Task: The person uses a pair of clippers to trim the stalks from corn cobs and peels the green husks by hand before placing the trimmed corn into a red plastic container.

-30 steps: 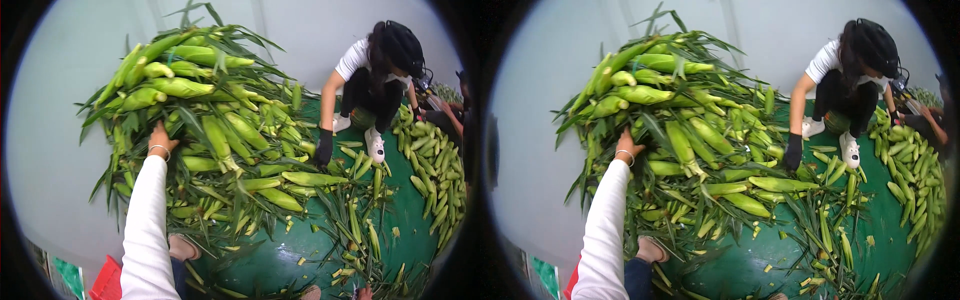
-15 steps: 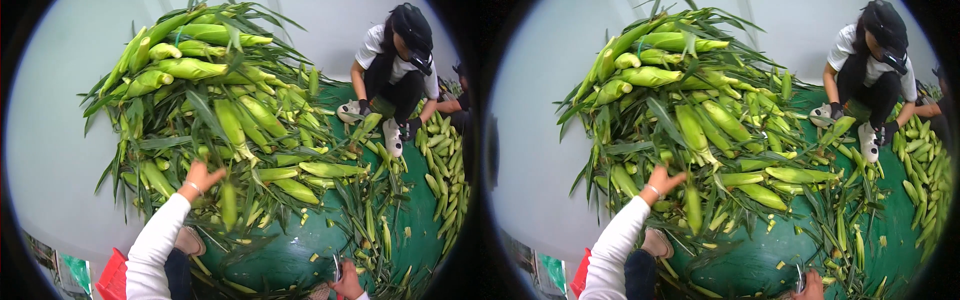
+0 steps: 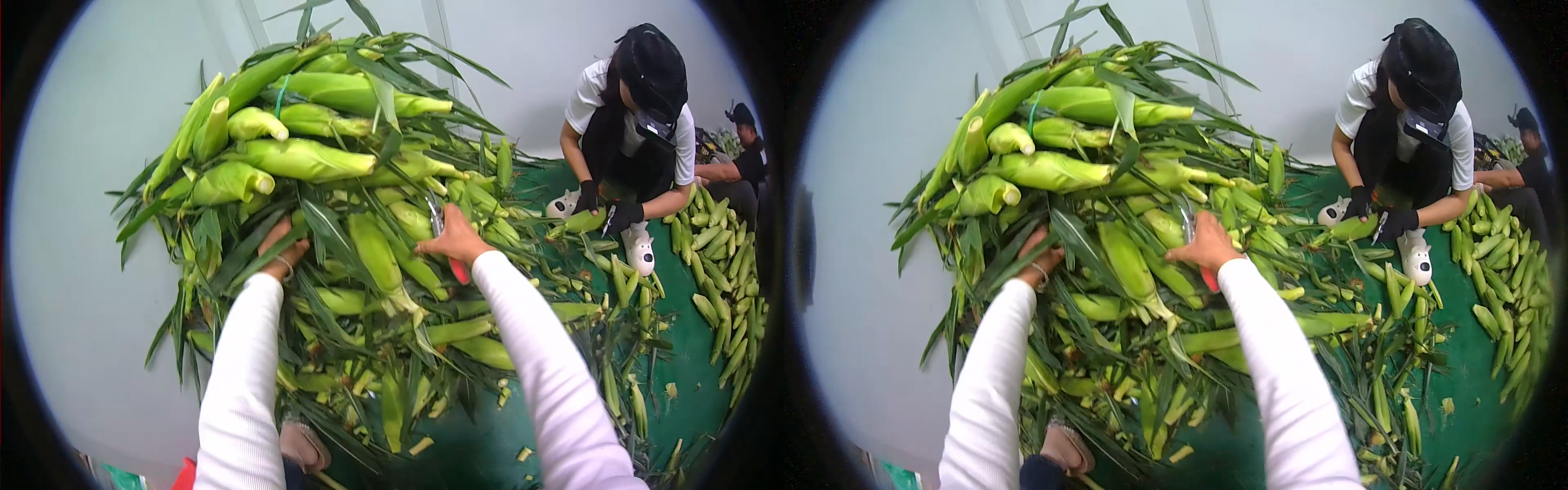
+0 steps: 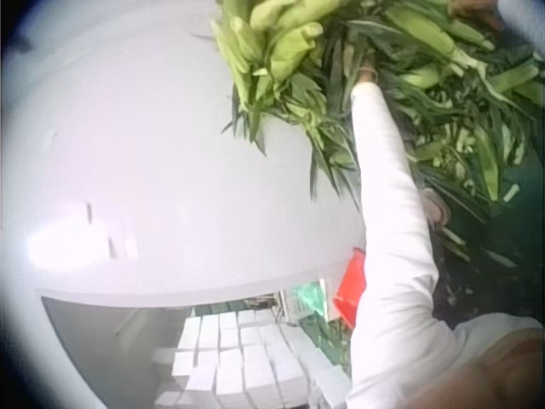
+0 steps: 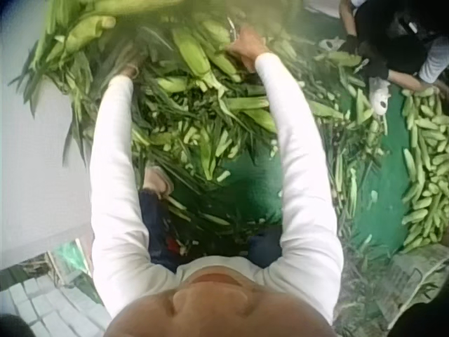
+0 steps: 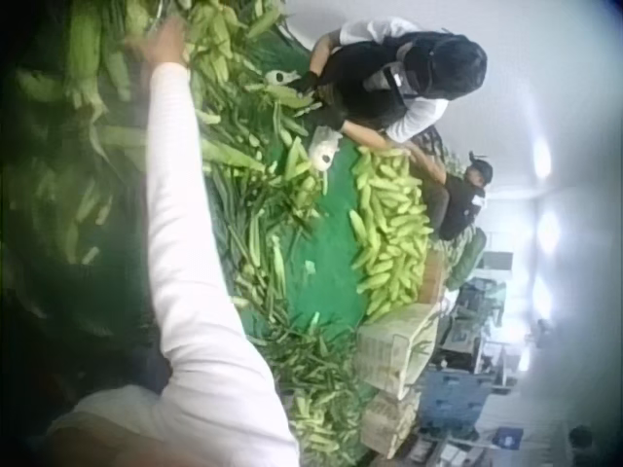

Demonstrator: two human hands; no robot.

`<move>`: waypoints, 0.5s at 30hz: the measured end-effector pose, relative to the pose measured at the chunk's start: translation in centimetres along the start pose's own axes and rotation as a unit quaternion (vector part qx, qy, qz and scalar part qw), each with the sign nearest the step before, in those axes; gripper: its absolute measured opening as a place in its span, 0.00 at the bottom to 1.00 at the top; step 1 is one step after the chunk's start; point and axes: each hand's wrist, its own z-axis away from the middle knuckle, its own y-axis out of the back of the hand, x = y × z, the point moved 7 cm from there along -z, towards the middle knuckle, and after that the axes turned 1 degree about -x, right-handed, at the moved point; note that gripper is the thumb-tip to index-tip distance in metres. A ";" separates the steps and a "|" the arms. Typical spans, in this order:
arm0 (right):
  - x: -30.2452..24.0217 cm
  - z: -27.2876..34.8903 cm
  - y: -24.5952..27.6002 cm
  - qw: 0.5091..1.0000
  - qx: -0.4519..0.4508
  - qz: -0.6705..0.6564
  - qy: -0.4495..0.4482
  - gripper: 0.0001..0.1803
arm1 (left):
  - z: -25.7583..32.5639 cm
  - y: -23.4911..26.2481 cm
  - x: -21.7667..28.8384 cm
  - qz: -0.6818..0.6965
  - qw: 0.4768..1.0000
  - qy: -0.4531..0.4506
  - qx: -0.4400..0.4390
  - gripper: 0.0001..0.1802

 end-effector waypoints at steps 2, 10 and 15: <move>0.9 -0.9 -1.2 0.998 -0.048 0.014 -0.041 0.61 | 0.4 0.2 1.7 -0.086 0.995 -0.001 0.059 0.31; 0.7 0.2 -2.0 0.997 -0.065 -0.019 -0.043 0.61 | 2.4 -0.6 0.3 -0.078 0.996 0.043 0.013 0.25; -0.1 4.0 -3.1 0.988 -0.109 -0.081 -0.073 0.57 | 7.1 -2.3 3.3 -0.006 0.997 0.051 0.064 0.10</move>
